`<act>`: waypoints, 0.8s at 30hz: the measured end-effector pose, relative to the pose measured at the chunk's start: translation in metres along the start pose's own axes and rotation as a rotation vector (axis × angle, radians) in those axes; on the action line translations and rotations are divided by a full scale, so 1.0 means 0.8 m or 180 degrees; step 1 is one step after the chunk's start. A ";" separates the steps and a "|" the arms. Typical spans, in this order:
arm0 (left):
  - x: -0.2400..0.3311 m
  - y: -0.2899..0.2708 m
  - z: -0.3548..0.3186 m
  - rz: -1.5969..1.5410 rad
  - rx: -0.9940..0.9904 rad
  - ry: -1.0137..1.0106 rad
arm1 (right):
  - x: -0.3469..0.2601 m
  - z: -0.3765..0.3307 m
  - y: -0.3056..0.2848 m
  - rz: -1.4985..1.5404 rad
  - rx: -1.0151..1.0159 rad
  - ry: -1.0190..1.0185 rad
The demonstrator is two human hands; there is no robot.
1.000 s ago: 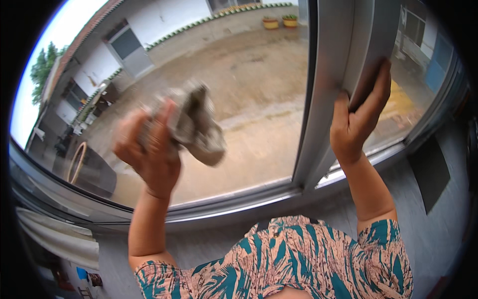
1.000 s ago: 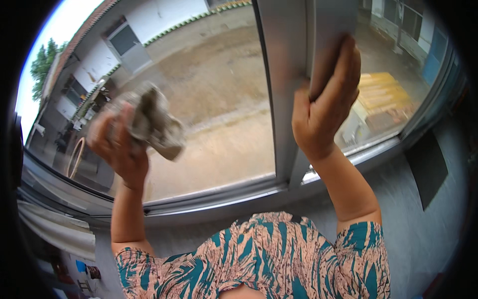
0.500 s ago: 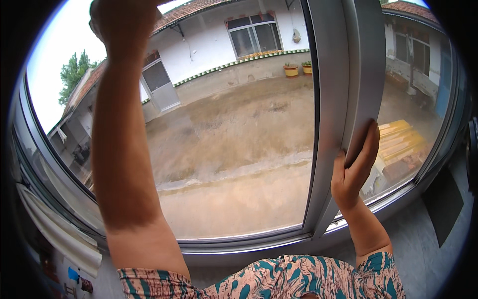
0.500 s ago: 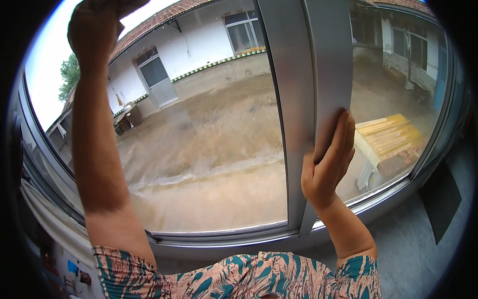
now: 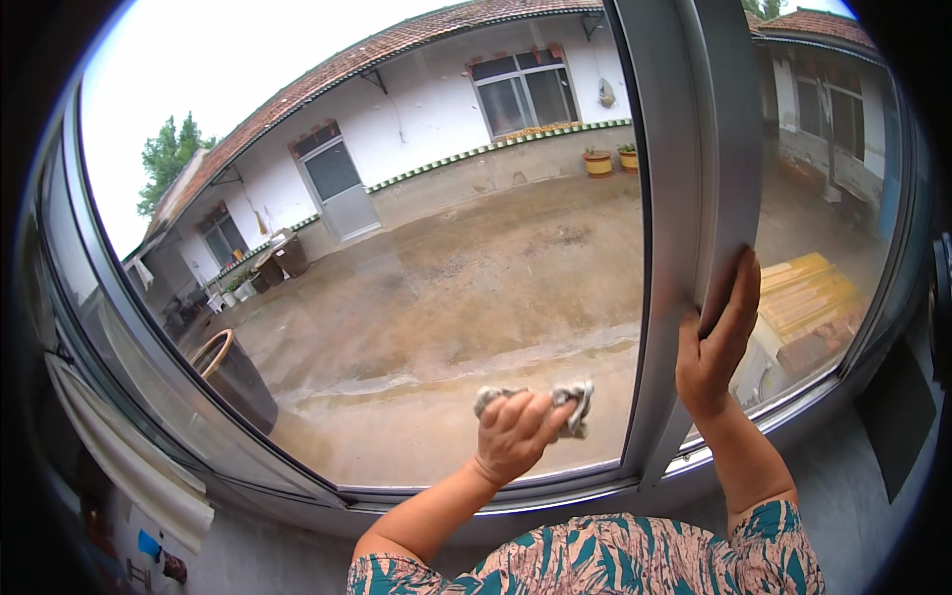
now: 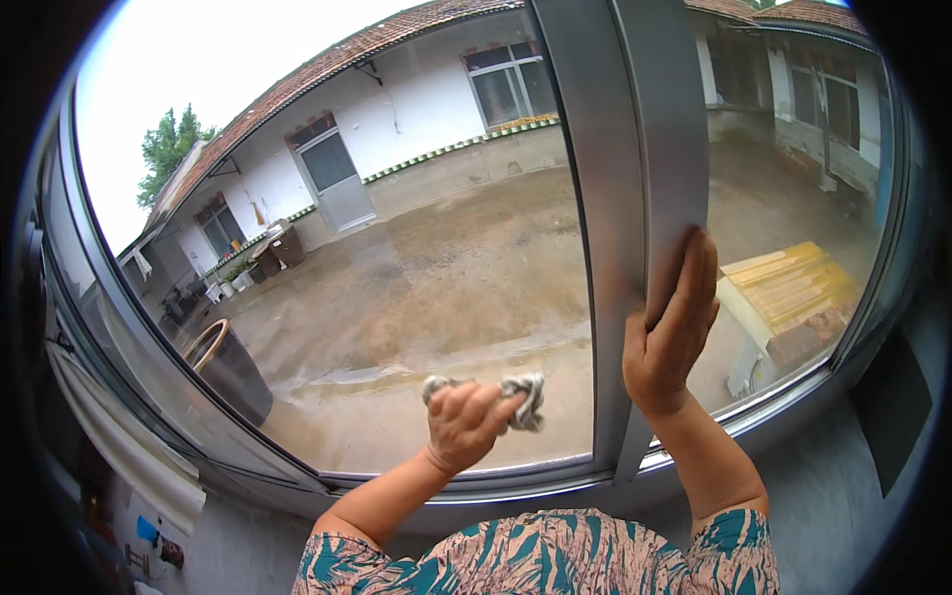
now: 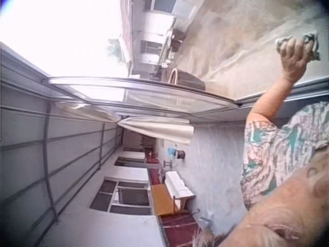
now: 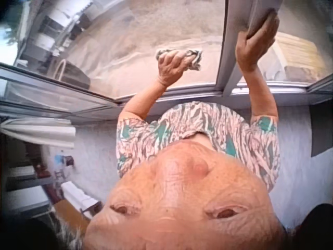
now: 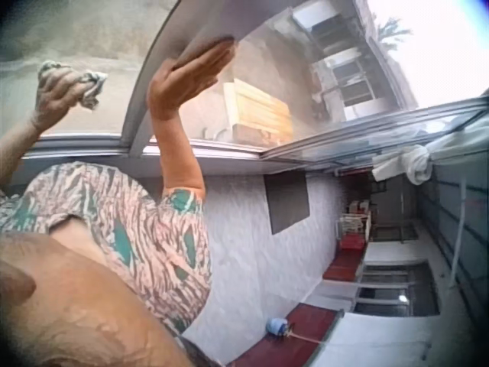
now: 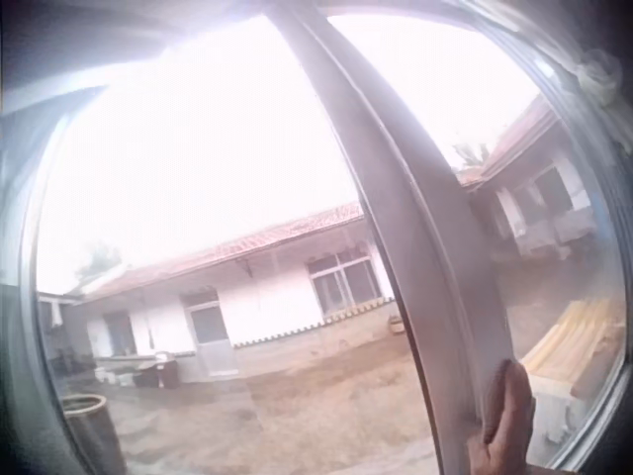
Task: The person wipes a glass window and its frame using a cloth, reaching various parts of the glass. The person pulls a curtain aside and wipes the surface underneath.
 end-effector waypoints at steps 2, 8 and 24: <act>-0.006 -0.002 -0.016 -0.0053 -0.0142 0.0136 | 0.005 0.003 -0.005 0.0003 0.0020 -0.0014; -0.134 -0.100 0.044 0.0924 0.0894 -0.0388 | 0.011 -0.001 -0.004 -0.0024 0.0074 -0.0072; -0.237 -0.197 0.230 0.0662 0.1949 -0.0380 | -0.007 0.014 -0.003 -0.0079 0.0124 -0.0163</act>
Point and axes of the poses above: each hand's wrist, its own z-axis towards the middle knuckle, its own y-axis out of the palm, x = y × z, the point moved 2 cm from there along z, towards the middle knuckle, and after that the axes turned 8 degrees about -z, right-handed, at the moved point
